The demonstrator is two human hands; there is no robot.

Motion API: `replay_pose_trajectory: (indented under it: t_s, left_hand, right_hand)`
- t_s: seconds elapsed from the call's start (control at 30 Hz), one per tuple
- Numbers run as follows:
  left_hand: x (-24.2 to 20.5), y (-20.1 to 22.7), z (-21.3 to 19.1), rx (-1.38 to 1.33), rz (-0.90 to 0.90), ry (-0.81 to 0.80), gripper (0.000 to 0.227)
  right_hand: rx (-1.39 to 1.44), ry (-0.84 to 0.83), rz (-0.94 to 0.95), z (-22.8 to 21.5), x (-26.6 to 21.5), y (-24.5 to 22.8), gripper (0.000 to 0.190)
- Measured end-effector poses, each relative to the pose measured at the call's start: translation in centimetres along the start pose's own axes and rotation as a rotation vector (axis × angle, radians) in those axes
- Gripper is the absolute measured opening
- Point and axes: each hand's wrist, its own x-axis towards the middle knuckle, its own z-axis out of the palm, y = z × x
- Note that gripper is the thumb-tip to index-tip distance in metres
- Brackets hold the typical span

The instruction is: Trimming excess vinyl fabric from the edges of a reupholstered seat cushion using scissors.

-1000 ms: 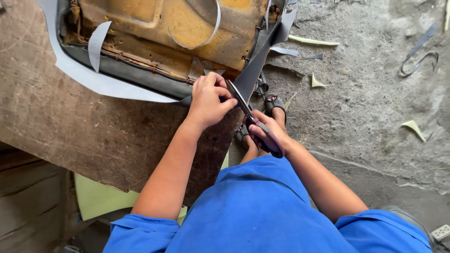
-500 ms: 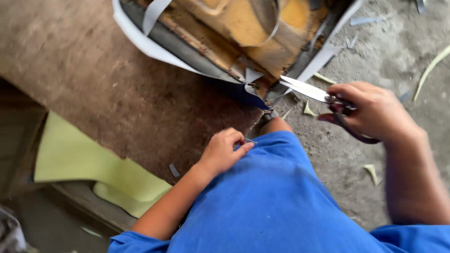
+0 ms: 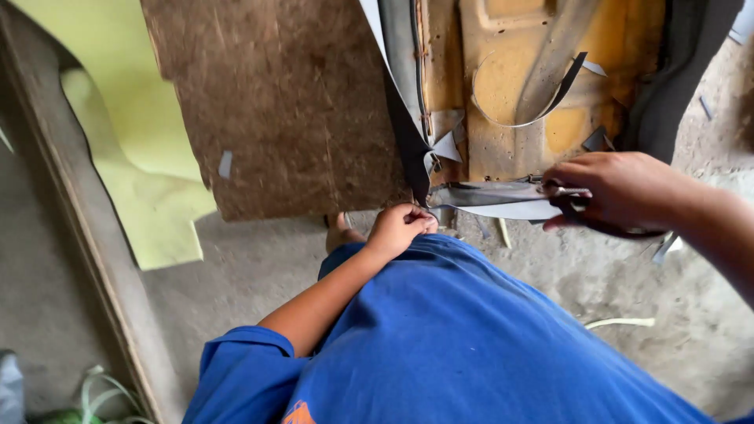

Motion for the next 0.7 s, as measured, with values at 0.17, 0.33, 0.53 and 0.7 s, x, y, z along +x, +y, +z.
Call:
replay_pose_trajectory:
  t_s: [0.17, 0.33, 0.53, 0.7]
  left_hand:
    - [-3.2, 0.8, 1.3, -0.523, -0.224, 0.095, 0.008]
    - [-4.5, 3.1, 1.0, -1.456, -0.547, -0.186, 0.026]
    - [-2.0, 10.0, 4.9, -1.826, -0.450, 0.033, 0.046]
    - [0.4, 12.0, 8.1, -2.016, -0.241, 0.241, 0.050]
  right_hand:
    - [0.008, -0.364, -0.067, -5.7, 4.1, -0.8, 0.044]
    - [0.120, -0.351, -0.199, -7.7, 6.6, 1.5, 0.037]
    - [-0.190, -0.500, 0.029, -17.4, 5.8, -4.3, 0.043]
    - [-0.195, -0.582, 0.051, -18.0, 10.1, -1.8, 0.040]
